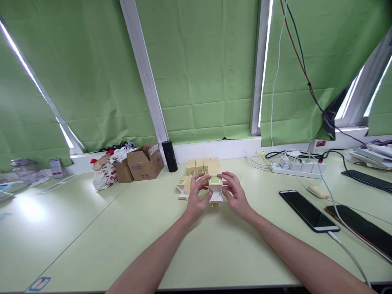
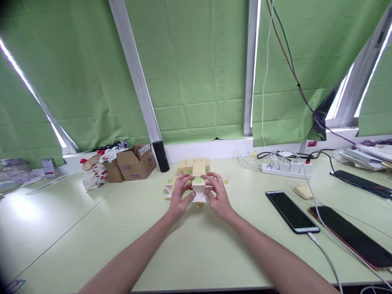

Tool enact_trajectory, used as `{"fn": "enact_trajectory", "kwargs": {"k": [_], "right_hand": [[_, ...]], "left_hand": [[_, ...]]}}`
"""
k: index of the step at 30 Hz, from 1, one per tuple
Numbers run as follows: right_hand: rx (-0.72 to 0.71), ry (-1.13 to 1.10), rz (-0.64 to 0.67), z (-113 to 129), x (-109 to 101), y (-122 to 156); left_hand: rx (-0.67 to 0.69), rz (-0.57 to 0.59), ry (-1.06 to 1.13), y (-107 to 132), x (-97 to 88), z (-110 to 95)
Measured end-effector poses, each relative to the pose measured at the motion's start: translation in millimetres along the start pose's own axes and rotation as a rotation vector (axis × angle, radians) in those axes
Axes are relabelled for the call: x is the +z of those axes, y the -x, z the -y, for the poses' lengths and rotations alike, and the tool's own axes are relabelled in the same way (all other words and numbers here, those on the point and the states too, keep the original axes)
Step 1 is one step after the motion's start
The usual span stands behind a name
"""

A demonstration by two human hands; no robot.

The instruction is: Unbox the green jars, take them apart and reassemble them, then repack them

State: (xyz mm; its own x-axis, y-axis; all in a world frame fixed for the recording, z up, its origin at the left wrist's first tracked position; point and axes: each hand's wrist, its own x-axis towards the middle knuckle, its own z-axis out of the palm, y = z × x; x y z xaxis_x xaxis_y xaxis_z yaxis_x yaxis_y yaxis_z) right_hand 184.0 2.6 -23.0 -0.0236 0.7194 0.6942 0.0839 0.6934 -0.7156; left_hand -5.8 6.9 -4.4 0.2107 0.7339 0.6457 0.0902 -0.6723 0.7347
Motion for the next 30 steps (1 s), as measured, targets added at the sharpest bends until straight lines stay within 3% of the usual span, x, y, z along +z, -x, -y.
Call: {"fn": "enact_trajectory", "kwargs": {"k": [30], "right_hand": [[0.035,-0.082,0.046,-5.7,-3.3,0.8]], "left_hand": [[-0.094,-0.104,0.034,-2.8,7.2,7.5]]}}
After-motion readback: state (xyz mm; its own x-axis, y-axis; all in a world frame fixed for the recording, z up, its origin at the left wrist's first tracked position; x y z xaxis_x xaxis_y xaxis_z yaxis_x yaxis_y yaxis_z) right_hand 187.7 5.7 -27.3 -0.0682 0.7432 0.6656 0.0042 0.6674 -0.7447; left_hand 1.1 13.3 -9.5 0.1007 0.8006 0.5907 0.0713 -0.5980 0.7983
